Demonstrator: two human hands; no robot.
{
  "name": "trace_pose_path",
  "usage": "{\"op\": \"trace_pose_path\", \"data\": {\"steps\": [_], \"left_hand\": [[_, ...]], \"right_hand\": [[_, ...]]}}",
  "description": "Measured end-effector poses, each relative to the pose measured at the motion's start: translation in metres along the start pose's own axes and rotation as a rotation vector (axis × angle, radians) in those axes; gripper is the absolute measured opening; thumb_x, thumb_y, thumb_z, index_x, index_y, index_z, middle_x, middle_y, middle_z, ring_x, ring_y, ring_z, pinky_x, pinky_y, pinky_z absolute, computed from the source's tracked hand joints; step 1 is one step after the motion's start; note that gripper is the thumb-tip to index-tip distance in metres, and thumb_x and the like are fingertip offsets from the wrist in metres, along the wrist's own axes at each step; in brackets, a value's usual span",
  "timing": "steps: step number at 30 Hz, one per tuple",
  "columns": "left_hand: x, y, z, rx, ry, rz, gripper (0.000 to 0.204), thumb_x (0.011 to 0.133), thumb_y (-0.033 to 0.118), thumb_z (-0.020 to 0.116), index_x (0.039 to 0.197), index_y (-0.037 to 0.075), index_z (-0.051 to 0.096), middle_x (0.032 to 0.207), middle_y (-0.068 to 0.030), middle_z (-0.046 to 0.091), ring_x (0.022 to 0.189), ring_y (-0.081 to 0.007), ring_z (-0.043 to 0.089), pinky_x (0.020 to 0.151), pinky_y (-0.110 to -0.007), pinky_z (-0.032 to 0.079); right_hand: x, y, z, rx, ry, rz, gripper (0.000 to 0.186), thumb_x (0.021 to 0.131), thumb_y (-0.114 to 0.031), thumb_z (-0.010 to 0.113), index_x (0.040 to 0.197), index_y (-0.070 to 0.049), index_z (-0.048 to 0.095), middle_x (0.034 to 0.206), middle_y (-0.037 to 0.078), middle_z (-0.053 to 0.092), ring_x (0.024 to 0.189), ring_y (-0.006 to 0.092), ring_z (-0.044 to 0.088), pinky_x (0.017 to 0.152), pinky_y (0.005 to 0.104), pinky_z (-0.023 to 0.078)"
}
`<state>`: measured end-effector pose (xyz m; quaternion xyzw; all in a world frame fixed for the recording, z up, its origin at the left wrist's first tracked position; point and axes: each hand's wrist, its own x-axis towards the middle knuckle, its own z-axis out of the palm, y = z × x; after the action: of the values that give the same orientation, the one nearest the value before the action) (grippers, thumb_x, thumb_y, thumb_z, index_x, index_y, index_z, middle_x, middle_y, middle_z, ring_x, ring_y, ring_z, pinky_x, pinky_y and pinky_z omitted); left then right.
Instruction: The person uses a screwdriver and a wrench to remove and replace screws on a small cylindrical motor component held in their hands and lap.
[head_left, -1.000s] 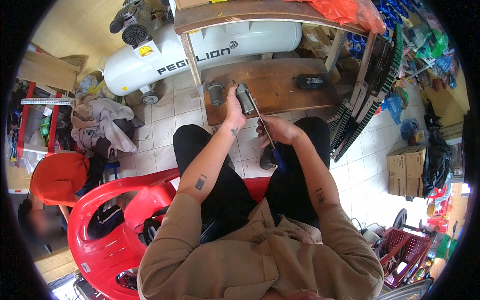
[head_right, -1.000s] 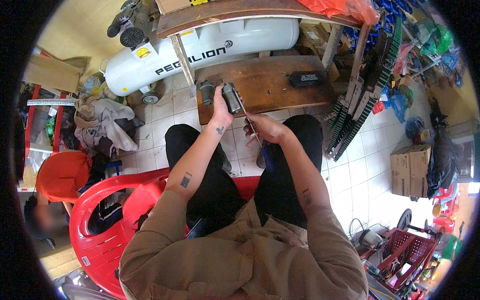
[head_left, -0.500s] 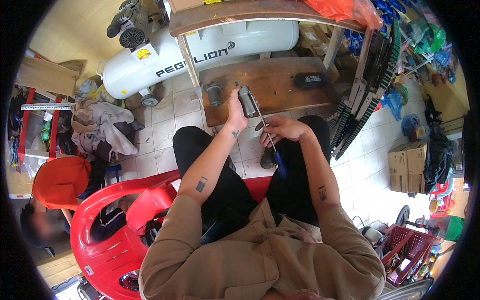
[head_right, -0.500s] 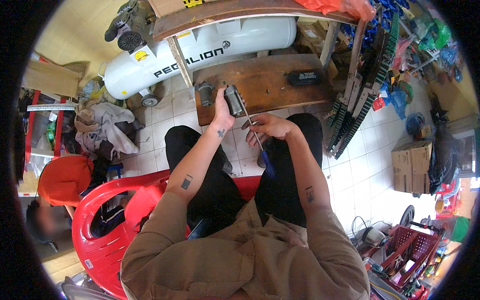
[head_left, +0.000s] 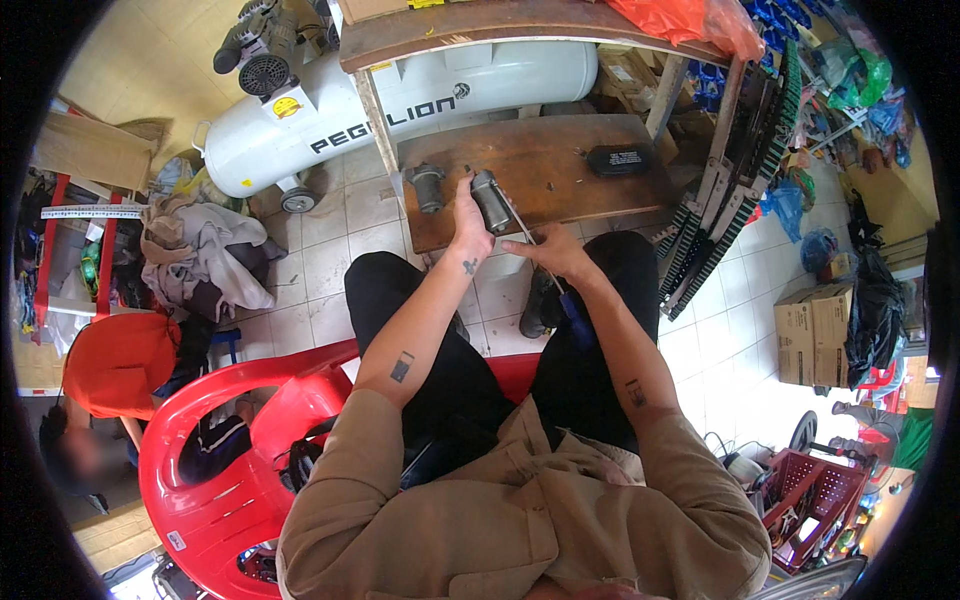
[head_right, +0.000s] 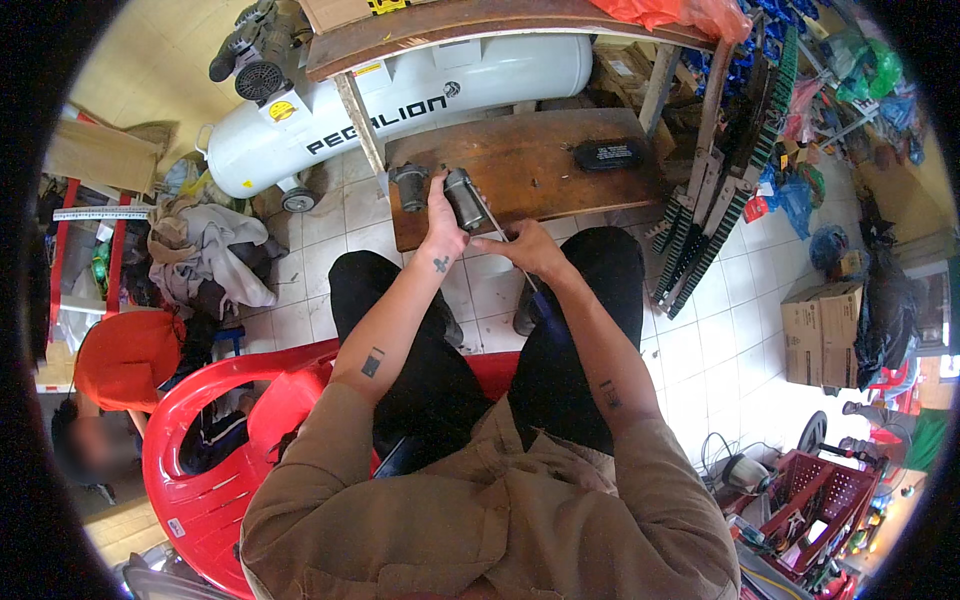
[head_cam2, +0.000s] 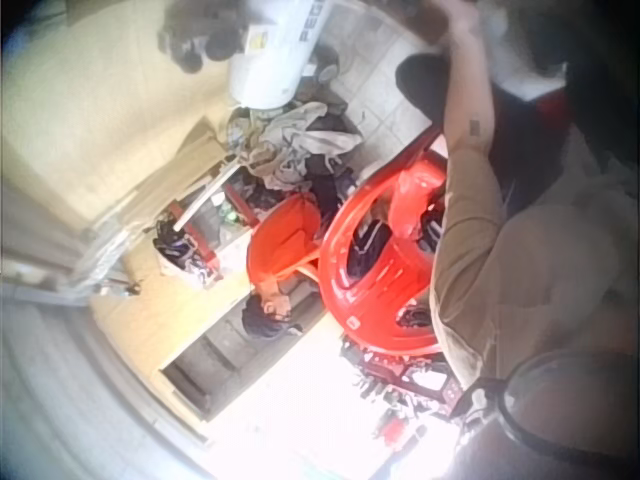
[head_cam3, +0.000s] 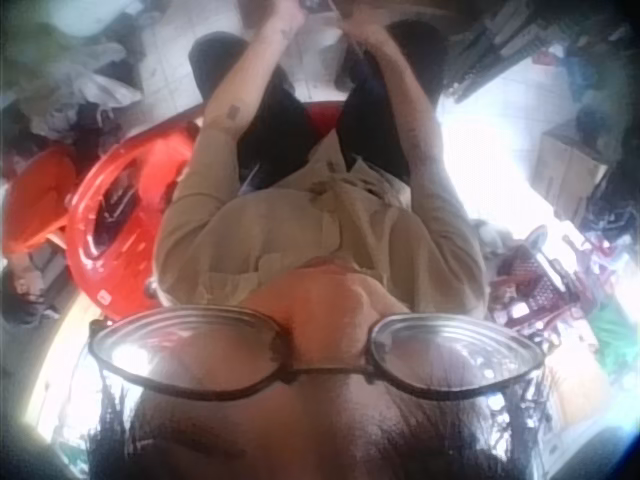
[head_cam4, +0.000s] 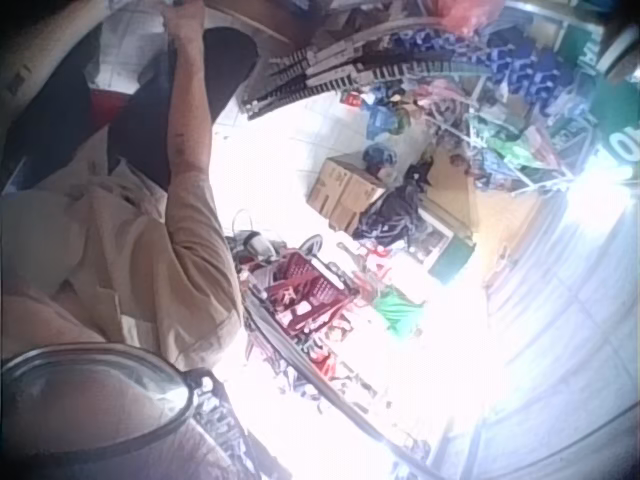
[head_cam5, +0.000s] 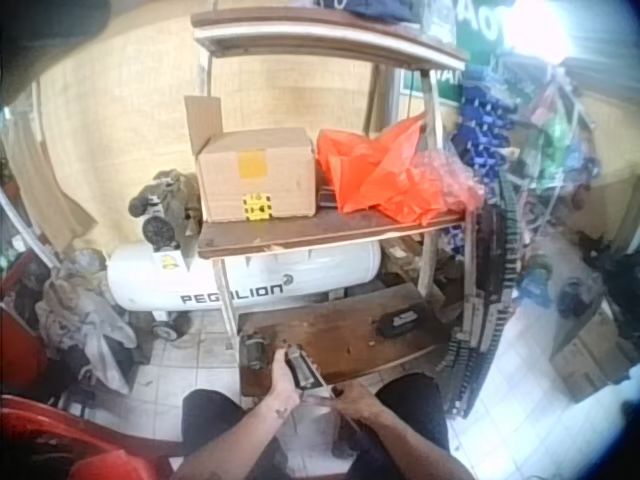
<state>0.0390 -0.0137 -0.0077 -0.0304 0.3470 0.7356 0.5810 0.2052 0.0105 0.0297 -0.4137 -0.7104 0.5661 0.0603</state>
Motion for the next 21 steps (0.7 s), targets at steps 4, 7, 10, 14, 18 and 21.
{"op": "trace_pose_path", "data": {"steps": [4,7,10,14,18,21], "left_hand": [[0.004,-0.003,-0.004,-0.021,0.014,-0.011,0.038,0.089,0.046,0.053,0.088,0.009,0.057,0.074,-0.0092,0.060,0.066,-0.0261,0.062,0.067,-0.042,0.054],[0.004,-0.006,-0.008,-0.013,0.014,-0.028,0.038,0.089,0.046,0.052,0.088,0.009,0.057,0.074,-0.0095,0.060,0.066,-0.0261,0.062,0.066,-0.042,0.054],[0.001,-0.009,-0.006,-0.008,0.022,-0.024,0.038,0.089,0.047,0.052,0.087,0.009,0.058,0.074,-0.0094,0.060,0.066,-0.0262,0.062,0.065,-0.041,0.054],[0.002,-0.008,-0.006,0.003,-0.016,0.004,0.038,0.088,0.047,0.052,0.086,0.009,0.058,0.073,-0.0092,0.060,0.065,-0.0261,0.062,0.063,-0.041,0.054],[0.004,-0.005,-0.009,0.018,-0.017,0.004,0.038,0.088,0.047,0.052,0.086,0.010,0.058,0.073,-0.0091,0.060,0.065,-0.0258,0.062,0.064,-0.041,0.053],[0.004,-0.004,-0.009,0.018,-0.024,0.019,0.037,0.088,0.046,0.052,0.086,0.010,0.058,0.072,-0.0091,0.061,0.066,-0.0257,0.062,0.064,-0.040,0.053]], "right_hand": [[0.007,0.014,0.000,0.434,-0.269,0.273,0.049,0.092,-0.052,0.058,0.091,-0.003,0.059,0.070,0.008,0.058,0.060,0.0159,0.059,0.051,0.0313,0.046],[-0.004,0.006,-0.015,0.587,-0.533,0.355,0.038,0.099,-0.042,0.048,0.096,-0.005,0.054,0.078,0.011,0.061,0.068,0.0221,0.063,0.060,0.0374,0.052],[-0.003,0.012,-0.025,0.540,-0.673,0.246,0.028,0.101,-0.029,0.045,0.104,-0.003,0.055,0.080,0.013,0.064,0.074,0.0259,0.066,0.071,0.0404,0.054],[-0.008,0.013,-0.028,0.575,-0.653,0.160,0.026,0.100,-0.020,0.047,0.115,0.000,0.055,0.084,0.014,0.065,0.078,0.0238,0.066,0.075,0.0385,0.055],[-0.011,0.009,-0.031,0.541,-0.633,0.094,0.027,0.099,-0.017,0.050,0.119,0.002,0.054,0.087,0.015,0.066,0.081,0.0231,0.067,0.078,0.0366,0.056],[-0.013,0.003,-0.033,0.468,-0.584,0.072,0.028,0.096,-0.017,0.056,0.116,0.004,0.055,0.086,0.016,0.067,0.080,0.0231,0.068,0.075,0.0339,0.057]]}}
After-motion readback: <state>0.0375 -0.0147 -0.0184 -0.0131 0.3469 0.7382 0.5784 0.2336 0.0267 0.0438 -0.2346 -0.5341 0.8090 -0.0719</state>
